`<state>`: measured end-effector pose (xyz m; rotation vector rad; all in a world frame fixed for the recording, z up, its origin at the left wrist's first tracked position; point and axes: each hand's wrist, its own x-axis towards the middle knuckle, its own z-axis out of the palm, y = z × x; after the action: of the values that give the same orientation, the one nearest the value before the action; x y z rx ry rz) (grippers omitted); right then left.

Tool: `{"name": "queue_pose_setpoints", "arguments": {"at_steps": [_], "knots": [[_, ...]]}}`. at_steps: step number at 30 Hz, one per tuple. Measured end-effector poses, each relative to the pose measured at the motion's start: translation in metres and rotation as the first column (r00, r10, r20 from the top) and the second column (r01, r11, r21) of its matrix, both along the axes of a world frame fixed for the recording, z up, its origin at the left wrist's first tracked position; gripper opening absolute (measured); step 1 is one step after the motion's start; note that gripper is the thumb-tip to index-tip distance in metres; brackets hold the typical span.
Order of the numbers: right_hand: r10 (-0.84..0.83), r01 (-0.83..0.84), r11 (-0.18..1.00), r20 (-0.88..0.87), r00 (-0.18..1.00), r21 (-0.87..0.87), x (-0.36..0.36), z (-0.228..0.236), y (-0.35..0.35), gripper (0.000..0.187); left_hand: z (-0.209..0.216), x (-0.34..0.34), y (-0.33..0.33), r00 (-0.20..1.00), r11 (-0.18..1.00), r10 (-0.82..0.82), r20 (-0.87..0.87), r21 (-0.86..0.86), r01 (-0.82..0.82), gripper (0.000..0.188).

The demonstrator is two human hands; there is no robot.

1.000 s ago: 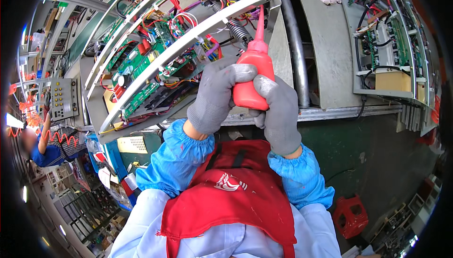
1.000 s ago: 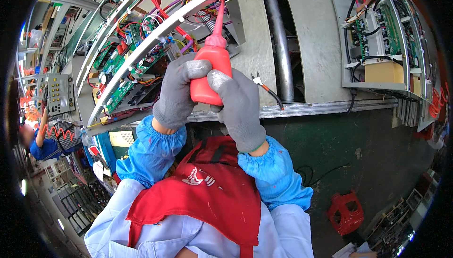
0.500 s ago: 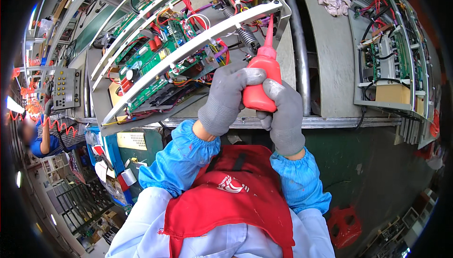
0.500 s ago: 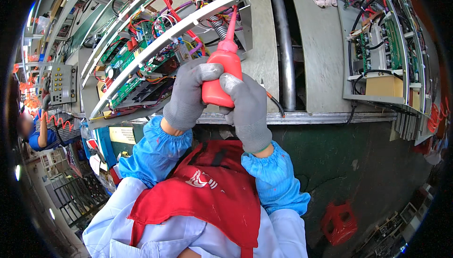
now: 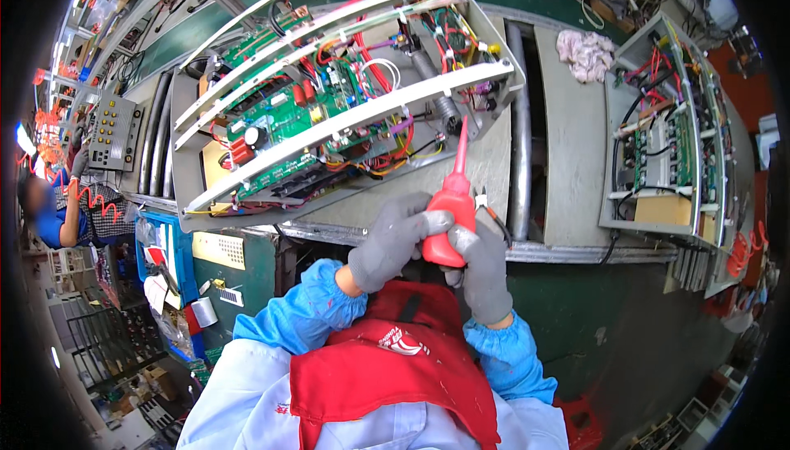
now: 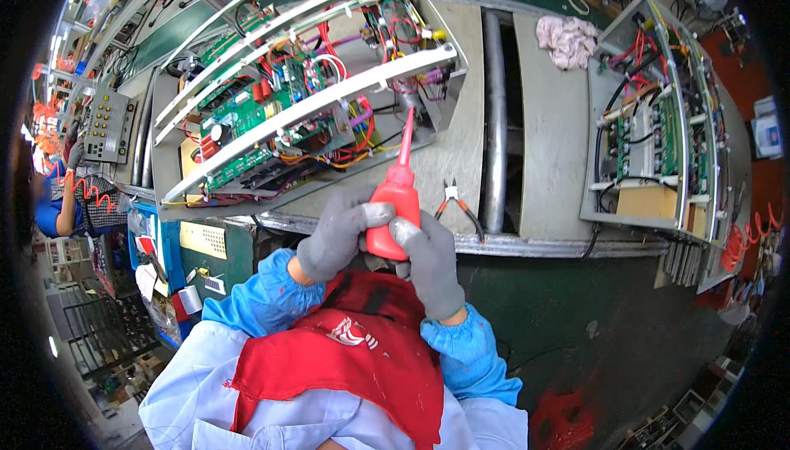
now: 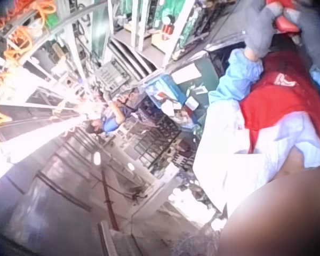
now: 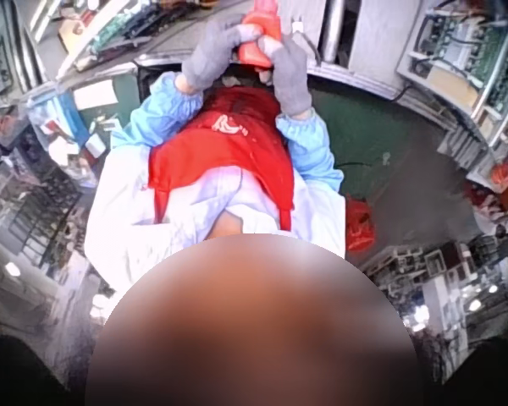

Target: Assembling and cleaning internal components of a solar inverter on a production line.

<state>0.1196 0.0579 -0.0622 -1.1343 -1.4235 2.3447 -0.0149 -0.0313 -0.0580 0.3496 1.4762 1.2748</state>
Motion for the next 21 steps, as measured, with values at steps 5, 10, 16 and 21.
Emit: {"name": "queue_pose_setpoints", "arguments": {"at_steps": [5, 10, 16, 21], "knots": [[-0.017, 0.017, 1.000, 0.010, 1.000, 0.003, -0.025, 0.004, 0.005, 0.030, -0.001, -0.001, 0.009, 0.956, 0.949, 0.261, 0.131, 0.149, -0.280, 0.038], [-0.010, 0.014, 0.996, -0.048, 0.999, 0.086, -0.052, 0.004, 0.015, 0.035, -0.008, -0.025, 0.022, 0.953, 0.933, 0.299, 0.049, 0.194, -0.303, 0.032], [0.145, -0.147, 0.989, 0.157, 0.977, 0.001, -0.016, 0.011, 0.013, 0.035, -0.006, -0.018, -0.005, 0.997, 1.000, 0.019, 0.081, -0.011, -0.018, 0.036], [0.110, -0.142, 0.930, 0.111, 0.988, 0.340, 0.037, 0.045, 0.002, 0.046, 0.015, 0.017, -0.010, 0.975, 0.966, -0.204, 0.092, 0.182, 0.185, 0.042]]}}
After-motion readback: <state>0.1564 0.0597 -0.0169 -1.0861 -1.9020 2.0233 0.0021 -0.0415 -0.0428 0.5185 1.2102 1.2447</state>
